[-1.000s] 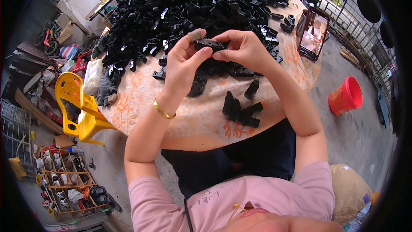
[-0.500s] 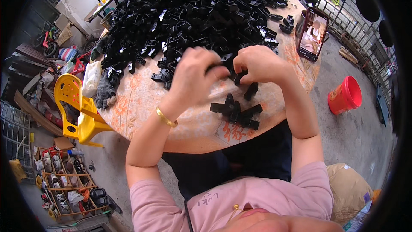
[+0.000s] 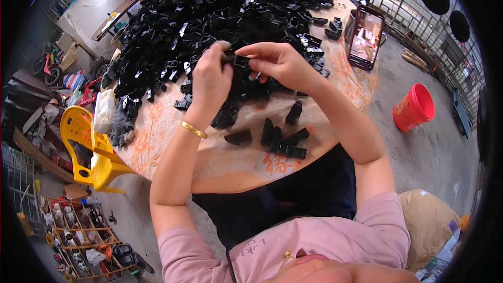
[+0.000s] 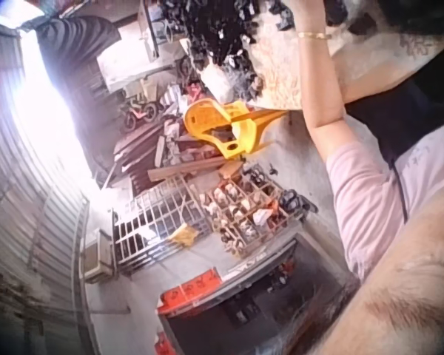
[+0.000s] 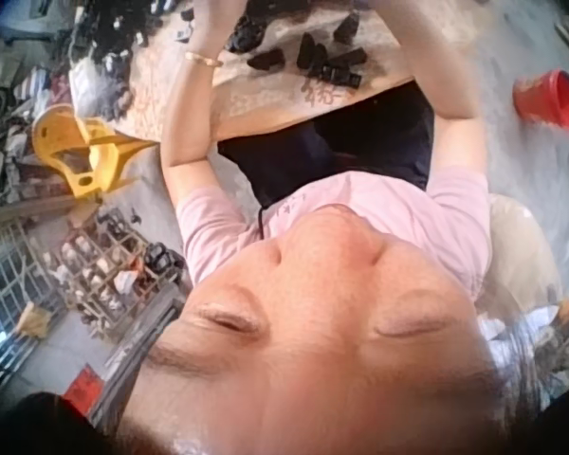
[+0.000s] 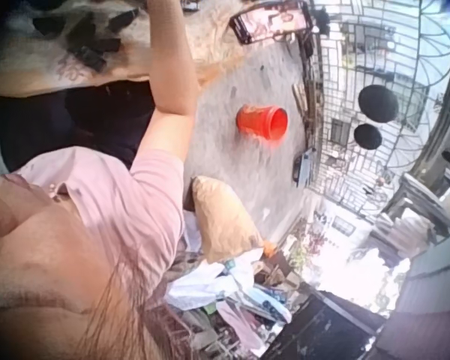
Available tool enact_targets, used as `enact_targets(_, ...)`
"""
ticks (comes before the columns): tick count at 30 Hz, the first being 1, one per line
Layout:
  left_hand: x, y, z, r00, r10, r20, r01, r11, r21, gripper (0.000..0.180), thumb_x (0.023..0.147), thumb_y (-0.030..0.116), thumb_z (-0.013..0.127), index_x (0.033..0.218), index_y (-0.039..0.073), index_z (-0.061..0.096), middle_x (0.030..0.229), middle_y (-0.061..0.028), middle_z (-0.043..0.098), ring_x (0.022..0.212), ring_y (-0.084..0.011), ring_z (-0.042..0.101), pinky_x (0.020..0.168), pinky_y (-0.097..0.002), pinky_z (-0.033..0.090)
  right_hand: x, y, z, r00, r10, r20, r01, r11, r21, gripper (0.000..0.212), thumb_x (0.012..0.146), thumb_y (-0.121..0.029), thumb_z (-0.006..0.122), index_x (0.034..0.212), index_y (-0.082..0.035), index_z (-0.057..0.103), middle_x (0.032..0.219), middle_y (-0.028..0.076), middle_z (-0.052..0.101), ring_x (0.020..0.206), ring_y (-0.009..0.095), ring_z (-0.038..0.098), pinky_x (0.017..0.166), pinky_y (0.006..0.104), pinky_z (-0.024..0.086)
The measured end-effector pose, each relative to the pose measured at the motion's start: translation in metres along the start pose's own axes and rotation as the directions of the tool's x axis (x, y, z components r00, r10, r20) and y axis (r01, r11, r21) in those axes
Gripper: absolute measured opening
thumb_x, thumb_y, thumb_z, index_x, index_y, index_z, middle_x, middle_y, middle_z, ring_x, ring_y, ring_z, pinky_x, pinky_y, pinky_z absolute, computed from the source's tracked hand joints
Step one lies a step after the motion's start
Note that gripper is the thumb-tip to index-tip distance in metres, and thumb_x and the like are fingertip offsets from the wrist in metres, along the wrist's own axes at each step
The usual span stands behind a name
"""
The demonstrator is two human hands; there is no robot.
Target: The person picks up plastic components from a pile on the table, fits pairs of pieces together by hand, and places the assembled components into a separate pile.
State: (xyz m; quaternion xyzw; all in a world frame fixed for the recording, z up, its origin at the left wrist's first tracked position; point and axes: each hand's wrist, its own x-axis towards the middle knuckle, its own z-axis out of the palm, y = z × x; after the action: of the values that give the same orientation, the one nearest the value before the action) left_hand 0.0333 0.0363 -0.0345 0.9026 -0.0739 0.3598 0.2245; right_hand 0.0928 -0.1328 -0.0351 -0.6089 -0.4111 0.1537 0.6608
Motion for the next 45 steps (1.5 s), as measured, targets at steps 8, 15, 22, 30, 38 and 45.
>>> enact_targets(8,-0.006,0.017,-0.010,0.843,-0.348,0.411,0.532,0.430,-0.729,0.030,0.084,-0.003,0.048,0.114,-0.003,0.050,0.099,-0.0090,0.058,0.084,-0.0146,0.061,0.075,-0.0272,0.054,-0.003,0.000,0.012,0.988,-0.012,-0.155,0.034,0.990,0.138,0.018,0.084,-0.008,0.061,0.099,0.002,0.061,0.081,0.005,0.064,0.068,0.008,0.059,0.063,0.0209,0.050)
enact_targets(15,-0.016,0.016,-0.015,0.850,-0.282,0.446,0.518,0.288,-0.805,0.034,0.082,0.000,0.058,0.115,-0.003,0.050,0.099,-0.0085,0.060,0.088,-0.0151,0.061,0.079,-0.0288,0.053,0.000,0.001,0.005,0.983,-0.043,-0.180,0.062,0.993,0.098,0.016,0.082,-0.008,0.063,0.094,0.003,0.064,0.077,0.008,0.065,0.067,0.010,0.061,0.060,0.0225,0.052)
enact_targets(22,-0.019,0.015,-0.014,0.867,-0.292,0.403,0.488,0.339,-0.804,0.038,0.081,0.002,0.063,0.117,-0.003,0.052,0.098,-0.0048,0.061,0.086,-0.0094,0.058,0.078,-0.0240,0.050,-0.001,0.002,0.006,0.993,0.063,-0.103,-0.045,0.985,0.169,0.014,0.083,-0.008,0.063,0.090,0.003,0.064,0.075,0.007,0.064,0.063,0.009,0.060,0.056,0.0209,0.050)
enact_targets(30,-0.024,0.021,-0.012,0.872,-0.346,0.348,0.471,0.392,-0.790,0.034,0.086,0.010,0.059,0.116,-0.004,0.051,0.100,-0.0064,0.059,0.091,-0.0101,0.056,0.081,-0.0249,0.049,-0.002,0.011,0.019,0.988,-0.077,-0.132,0.062,0.992,-0.113,0.023,0.078,-0.009,0.068,0.098,-0.001,0.059,0.081,0.002,0.060,0.064,0.006,0.056,0.055,0.0187,0.045)
enact_targets(38,-0.008,0.013,-0.037,0.925,-0.278,0.260,0.346,0.326,-0.880,0.027,0.091,0.014,0.051,0.111,-0.004,0.051,0.092,-0.0147,0.062,0.076,-0.0209,0.063,0.067,-0.0297,0.054,0.001,0.006,0.000,0.993,-0.121,0.001,0.117,0.955,-0.273,0.035,0.069,-0.013,0.074,0.101,-0.004,0.062,0.092,0.006,0.062,0.074,0.011,0.059,0.063,0.0233,0.048)
enact_targets(45,-0.015,0.037,-0.057,0.855,0.008,0.519,0.437,0.528,-0.728,0.026,0.084,0.002,0.057,0.110,0.002,0.054,0.088,-0.0074,0.062,0.073,-0.0139,0.059,0.066,-0.0234,0.048,-0.011,0.003,0.045,0.905,-0.139,0.403,0.365,0.741,-0.563,0.037,0.063,-0.026,0.072,0.098,-0.015,0.062,0.096,0.003,0.054,0.098,0.024,0.049,0.080,0.0377,0.038)
